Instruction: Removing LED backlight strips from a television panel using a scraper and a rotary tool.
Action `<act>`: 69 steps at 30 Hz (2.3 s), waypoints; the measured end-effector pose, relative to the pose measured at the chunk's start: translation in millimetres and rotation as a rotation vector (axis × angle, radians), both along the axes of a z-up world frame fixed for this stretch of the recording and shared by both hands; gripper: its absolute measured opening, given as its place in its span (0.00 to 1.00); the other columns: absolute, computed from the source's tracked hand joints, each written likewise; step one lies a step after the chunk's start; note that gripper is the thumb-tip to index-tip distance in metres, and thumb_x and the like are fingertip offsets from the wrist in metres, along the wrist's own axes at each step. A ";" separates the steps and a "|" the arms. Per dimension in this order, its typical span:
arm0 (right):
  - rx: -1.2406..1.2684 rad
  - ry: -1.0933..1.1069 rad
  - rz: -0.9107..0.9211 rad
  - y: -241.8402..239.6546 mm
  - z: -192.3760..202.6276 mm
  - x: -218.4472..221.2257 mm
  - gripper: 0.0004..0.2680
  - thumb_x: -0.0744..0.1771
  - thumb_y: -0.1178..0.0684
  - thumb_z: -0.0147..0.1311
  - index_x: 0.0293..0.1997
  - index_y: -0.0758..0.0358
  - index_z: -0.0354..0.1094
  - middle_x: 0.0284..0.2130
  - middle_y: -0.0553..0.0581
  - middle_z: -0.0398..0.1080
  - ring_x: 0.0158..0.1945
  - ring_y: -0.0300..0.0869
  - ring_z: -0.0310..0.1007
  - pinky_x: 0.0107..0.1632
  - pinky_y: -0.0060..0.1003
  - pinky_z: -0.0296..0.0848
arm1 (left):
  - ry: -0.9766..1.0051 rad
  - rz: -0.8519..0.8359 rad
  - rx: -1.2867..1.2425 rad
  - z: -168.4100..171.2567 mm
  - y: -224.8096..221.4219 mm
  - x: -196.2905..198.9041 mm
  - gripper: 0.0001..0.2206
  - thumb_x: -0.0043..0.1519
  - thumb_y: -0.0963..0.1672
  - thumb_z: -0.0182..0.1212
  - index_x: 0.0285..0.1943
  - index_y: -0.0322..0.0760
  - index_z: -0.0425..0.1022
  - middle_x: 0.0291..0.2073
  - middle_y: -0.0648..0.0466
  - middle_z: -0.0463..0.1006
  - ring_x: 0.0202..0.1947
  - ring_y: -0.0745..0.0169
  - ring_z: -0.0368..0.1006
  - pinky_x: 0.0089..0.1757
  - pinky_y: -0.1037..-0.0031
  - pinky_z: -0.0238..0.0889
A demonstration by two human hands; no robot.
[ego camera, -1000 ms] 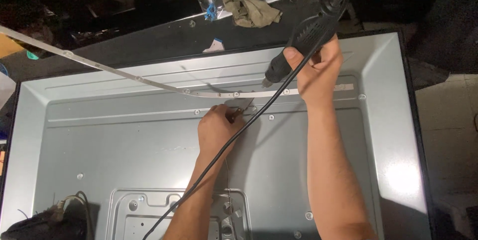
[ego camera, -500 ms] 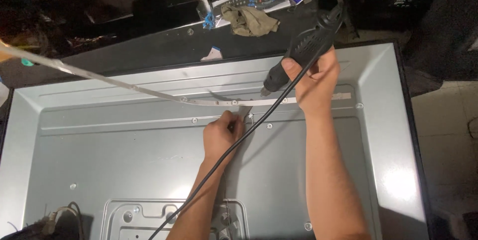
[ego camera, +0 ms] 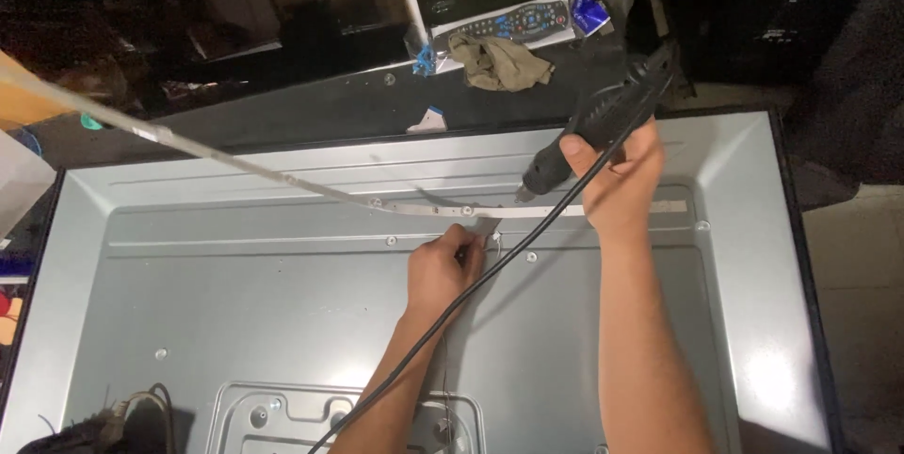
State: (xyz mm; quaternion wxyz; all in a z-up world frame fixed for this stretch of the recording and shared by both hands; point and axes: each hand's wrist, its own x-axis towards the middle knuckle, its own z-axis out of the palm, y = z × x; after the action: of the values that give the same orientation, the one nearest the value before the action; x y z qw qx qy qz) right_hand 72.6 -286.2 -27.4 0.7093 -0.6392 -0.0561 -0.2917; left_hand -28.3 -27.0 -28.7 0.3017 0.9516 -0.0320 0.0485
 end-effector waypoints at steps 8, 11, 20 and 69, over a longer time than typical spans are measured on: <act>-0.017 0.003 -0.015 -1.2 -13.8 2.4 0.20 0.70 0.56 0.71 0.71 0.62 0.68 0.47 0.61 0.80 0.45 0.39 0.78 0.50 0.38 0.82 | 0.054 0.025 -0.075 5.9 -3.8 0.2 0.05 0.64 0.44 0.67 0.42 0.39 0.85 0.28 0.45 0.88 0.29 0.41 0.86 0.32 0.60 0.77; -0.018 0.007 -0.017 -2.5 -9.1 3.0 0.20 0.71 0.56 0.71 0.71 0.62 0.68 0.47 0.61 0.80 0.45 0.39 0.78 0.48 0.37 0.82 | 0.065 0.015 -0.083 5.3 -3.0 0.1 0.05 0.64 0.43 0.67 0.43 0.37 0.85 0.28 0.44 0.88 0.30 0.41 0.85 0.32 0.60 0.77; -0.010 0.009 -0.032 0.8 -25.6 3.2 0.23 0.70 0.58 0.71 0.74 0.62 0.66 0.52 0.63 0.80 0.47 0.42 0.79 0.49 0.39 0.84 | 0.095 -0.046 -0.087 13.3 -2.0 0.8 0.05 0.64 0.41 0.66 0.45 0.33 0.84 0.29 0.41 0.87 0.30 0.41 0.85 0.32 0.61 0.77; -0.011 -0.063 -0.020 -9.3 -22.3 5.5 0.20 0.70 0.59 0.71 0.71 0.59 0.68 0.55 0.57 0.78 0.58 0.43 0.78 0.57 0.45 0.83 | 0.049 -0.093 0.037 11.8 -4.2 9.1 0.04 0.63 0.44 0.67 0.41 0.40 0.81 0.24 0.42 0.85 0.29 0.33 0.84 0.33 0.52 0.73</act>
State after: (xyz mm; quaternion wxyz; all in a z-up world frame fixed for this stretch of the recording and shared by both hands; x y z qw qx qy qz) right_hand 78.1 -295.5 -49.7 0.7009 -0.6339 -0.0738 -0.3185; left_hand -19.2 -31.2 -16.9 0.2865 0.9555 -0.0697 0.0103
